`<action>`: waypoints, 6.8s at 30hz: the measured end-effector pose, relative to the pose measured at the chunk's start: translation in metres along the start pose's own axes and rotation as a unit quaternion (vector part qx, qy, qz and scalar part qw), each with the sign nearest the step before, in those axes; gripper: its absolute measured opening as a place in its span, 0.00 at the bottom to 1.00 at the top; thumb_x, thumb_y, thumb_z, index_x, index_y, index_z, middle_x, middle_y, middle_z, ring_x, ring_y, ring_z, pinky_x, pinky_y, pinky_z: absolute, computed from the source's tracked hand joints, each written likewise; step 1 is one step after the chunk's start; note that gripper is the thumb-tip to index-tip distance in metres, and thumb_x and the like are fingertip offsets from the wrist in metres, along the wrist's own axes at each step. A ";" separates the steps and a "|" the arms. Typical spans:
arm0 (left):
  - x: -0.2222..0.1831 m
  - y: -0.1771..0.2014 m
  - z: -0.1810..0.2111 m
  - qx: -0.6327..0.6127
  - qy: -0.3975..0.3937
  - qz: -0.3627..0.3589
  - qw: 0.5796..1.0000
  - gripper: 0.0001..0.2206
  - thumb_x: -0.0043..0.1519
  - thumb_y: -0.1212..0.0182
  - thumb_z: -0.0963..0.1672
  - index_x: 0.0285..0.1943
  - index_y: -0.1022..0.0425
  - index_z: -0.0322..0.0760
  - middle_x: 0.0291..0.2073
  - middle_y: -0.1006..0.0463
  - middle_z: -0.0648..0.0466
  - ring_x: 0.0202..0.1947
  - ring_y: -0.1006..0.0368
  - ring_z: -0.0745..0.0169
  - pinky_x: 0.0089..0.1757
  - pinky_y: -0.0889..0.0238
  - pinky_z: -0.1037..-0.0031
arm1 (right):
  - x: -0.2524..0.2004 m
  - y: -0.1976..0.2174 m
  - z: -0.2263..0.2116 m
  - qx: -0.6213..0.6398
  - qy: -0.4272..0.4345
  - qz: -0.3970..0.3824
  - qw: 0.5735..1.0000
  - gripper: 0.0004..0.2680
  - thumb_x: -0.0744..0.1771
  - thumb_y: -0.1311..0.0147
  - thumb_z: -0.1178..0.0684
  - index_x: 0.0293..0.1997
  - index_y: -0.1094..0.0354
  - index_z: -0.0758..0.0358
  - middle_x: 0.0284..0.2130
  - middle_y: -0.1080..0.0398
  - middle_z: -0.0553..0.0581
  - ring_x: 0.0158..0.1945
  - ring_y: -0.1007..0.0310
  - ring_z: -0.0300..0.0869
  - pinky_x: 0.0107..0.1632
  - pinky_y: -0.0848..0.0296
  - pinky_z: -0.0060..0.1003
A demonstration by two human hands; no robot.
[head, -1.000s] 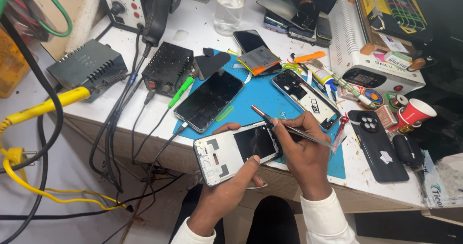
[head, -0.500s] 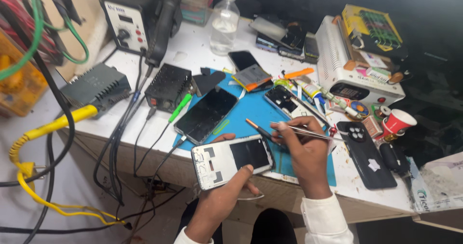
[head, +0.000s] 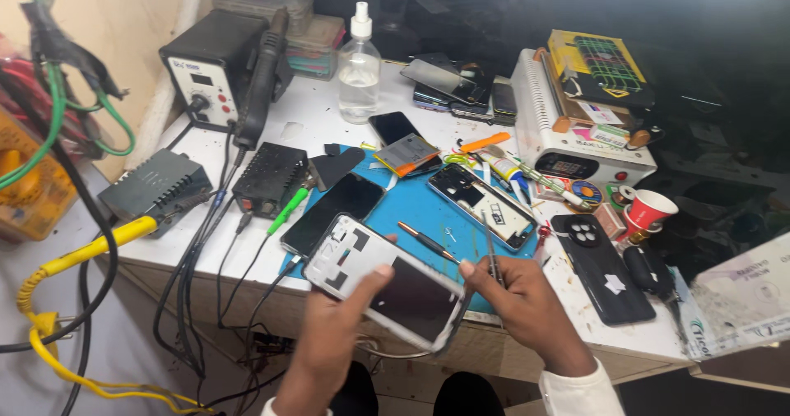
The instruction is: The person cleans the interior edges of a phone frame and battery compartment using a small tool, scraping away adhesive residue before placing the frame down on the bench.
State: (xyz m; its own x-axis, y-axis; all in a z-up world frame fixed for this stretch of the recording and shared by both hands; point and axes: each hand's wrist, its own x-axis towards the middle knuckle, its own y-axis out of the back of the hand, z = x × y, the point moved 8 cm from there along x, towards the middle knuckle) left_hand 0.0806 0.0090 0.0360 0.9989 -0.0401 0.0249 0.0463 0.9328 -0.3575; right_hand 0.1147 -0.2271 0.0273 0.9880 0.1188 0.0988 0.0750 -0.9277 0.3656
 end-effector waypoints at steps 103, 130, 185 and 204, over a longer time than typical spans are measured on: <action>0.100 -0.013 -0.006 0.223 -0.104 0.040 0.968 0.27 0.56 0.34 0.39 0.62 0.44 0.37 0.45 0.17 0.43 0.45 0.15 0.55 0.44 0.23 0.69 | 0.027 -0.002 -0.064 -0.490 0.120 0.117 0.856 0.08 0.61 0.36 0.47 0.36 0.21 0.58 0.27 0.28 0.56 0.38 0.27 0.50 0.39 0.29 0.45; 0.100 -0.016 -0.006 0.220 -0.068 0.036 0.972 0.27 0.56 0.36 0.38 0.62 0.45 0.38 0.44 0.17 0.44 0.43 0.15 0.58 0.42 0.21 0.70 | -0.029 0.026 0.020 0.165 -0.006 0.083 0.983 0.05 0.65 0.42 0.63 0.41 0.32 0.71 0.35 0.24 0.63 0.36 0.20 0.41 0.40 0.17 0.38; 0.101 -0.016 -0.006 0.221 -0.070 0.035 0.972 0.27 0.56 0.37 0.38 0.63 0.45 0.37 0.43 0.17 0.42 0.41 0.14 0.57 0.41 0.20 0.70 | -0.056 -0.004 -0.013 -0.104 -0.047 0.222 0.968 0.04 0.62 0.37 0.60 0.34 0.26 0.69 0.33 0.19 0.56 0.28 0.22 0.33 0.29 0.26 0.27; 0.100 -0.014 -0.007 0.226 -0.084 0.036 0.970 0.25 0.57 0.36 0.38 0.60 0.45 0.36 0.43 0.17 0.42 0.42 0.15 0.58 0.42 0.23 0.70 | -0.061 -0.011 -0.030 -0.142 0.039 0.251 0.957 0.05 0.63 0.36 0.58 0.37 0.23 0.69 0.31 0.19 0.57 0.27 0.25 0.30 0.28 0.29 0.25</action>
State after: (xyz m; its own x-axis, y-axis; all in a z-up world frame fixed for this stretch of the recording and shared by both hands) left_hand 0.1799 -0.0108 0.0368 0.9822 0.0549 0.1794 -0.0704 0.9942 0.0813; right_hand 0.0493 -0.2131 0.0452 0.8754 -0.2806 0.3937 -0.4579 -0.7424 0.4891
